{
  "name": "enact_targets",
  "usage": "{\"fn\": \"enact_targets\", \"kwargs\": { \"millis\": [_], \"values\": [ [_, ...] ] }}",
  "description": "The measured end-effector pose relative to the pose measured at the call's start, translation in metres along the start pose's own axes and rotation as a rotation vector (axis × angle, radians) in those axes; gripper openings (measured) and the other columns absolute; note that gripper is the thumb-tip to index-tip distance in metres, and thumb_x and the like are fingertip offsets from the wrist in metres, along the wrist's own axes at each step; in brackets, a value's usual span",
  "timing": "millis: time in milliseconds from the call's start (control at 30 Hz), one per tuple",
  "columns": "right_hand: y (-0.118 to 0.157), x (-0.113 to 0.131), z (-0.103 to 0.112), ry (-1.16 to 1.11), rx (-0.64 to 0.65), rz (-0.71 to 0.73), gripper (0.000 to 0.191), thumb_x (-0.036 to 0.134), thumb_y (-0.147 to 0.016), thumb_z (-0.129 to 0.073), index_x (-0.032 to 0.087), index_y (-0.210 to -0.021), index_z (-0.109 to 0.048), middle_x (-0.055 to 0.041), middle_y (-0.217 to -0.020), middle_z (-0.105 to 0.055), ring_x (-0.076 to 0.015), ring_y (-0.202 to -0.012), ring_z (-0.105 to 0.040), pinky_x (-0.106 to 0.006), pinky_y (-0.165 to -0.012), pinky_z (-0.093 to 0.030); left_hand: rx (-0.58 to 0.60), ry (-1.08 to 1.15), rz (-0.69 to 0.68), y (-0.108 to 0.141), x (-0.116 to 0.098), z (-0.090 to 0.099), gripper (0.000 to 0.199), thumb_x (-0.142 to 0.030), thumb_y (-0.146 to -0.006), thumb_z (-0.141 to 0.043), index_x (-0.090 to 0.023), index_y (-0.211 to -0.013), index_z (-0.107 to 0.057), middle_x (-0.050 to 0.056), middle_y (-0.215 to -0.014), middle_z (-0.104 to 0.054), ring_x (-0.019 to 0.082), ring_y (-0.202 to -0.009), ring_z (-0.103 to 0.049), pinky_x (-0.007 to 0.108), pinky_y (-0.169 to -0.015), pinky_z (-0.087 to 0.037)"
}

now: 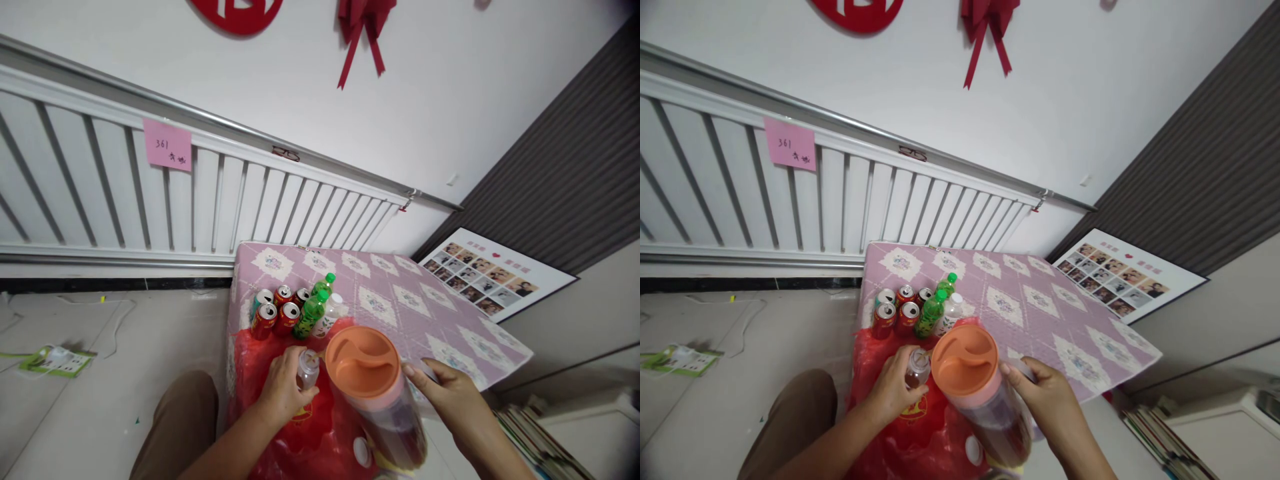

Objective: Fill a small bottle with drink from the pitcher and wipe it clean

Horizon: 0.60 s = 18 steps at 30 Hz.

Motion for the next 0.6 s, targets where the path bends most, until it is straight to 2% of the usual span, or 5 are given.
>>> {"fn": "enact_targets", "kwargs": {
  "millis": [267, 600],
  "values": [
    [-0.001, -0.001, 0.000, 0.029, -0.021, 0.005, 0.041, 0.055, -0.073, -0.064, 0.020, -0.054, -0.055, 0.0035, -0.053, -0.043, -0.0140, -0.054, -0.043, -0.024, -0.050, -0.036, -0.013, 0.004, -0.002, 0.000, -0.001, 0.000, 0.069, -0.014, -0.059, -0.080, -0.023, -0.122, -0.053, 0.008, -0.121, -0.066, 0.031, -0.111, -0.062, 0.047, -0.099, -0.047],
    [0.002, 0.012, -0.001, 0.022, -0.055, 0.048, 0.044, 0.058, -0.070, -0.068, 0.020, -0.050, -0.055, 0.0034, -0.049, -0.045, -0.0134, -0.050, -0.044, -0.023, -0.046, -0.037, -0.019, 0.005, -0.005, 0.001, -0.001, 0.000, 0.070, -0.015, -0.059, -0.081, -0.024, -0.122, -0.053, 0.007, -0.122, -0.066, 0.031, -0.111, -0.062, 0.047, -0.099, -0.047]
  ]
}}
Point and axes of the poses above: each hand's wrist, its own y-axis away from the middle knuckle, its own z-axis out of the back of the hand, x = y × z, the point moved 1 cm from there along -y, towards the middle knuckle
